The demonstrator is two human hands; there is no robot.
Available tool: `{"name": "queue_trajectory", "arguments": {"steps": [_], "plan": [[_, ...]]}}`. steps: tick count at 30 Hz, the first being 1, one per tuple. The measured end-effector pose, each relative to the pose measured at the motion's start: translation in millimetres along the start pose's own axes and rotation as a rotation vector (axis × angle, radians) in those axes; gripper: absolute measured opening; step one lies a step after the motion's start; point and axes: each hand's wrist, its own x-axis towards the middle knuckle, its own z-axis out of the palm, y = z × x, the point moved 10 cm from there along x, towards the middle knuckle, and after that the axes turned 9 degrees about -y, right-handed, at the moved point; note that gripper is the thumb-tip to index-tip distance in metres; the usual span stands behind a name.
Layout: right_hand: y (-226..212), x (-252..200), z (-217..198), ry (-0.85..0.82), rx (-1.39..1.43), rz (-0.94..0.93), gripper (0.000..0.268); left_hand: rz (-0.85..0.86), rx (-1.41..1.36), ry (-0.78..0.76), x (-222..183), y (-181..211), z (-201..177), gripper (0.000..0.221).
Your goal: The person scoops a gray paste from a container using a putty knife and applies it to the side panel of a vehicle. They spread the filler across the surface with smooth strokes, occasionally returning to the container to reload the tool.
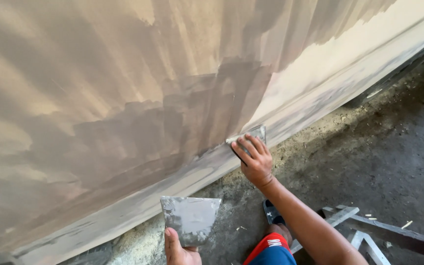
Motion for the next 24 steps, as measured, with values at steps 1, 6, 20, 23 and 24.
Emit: {"name": "queue_trajectory", "arguments": {"steps": [1,6,20,23,24], "plan": [[-0.5,-5.6,-2.0,-0.001,0.001,0.001,0.026,-0.001,0.001,0.002,-1.5,-2.1,-2.6,0.076],[15.0,-12.4,1.5,-0.120,0.190,0.030,0.025,-0.029,0.025,0.087,-11.4,0.6,-16.5,0.074],[-3.7,125.1,-90.7,0.042,0.080,-0.083,0.033,0.048,-0.005,-0.033,-10.0,-2.7,4.2,0.073],[-8.4,90.0,-58.6,0.034,0.100,-0.063,0.033,0.005,0.019,0.029,0.2,-7.6,-13.3,0.073],[-11.9,77.1,-47.5,0.022,0.106,-0.059,0.034,-0.008,0.037,0.073,1.8,-8.8,-23.5,0.074]]}}
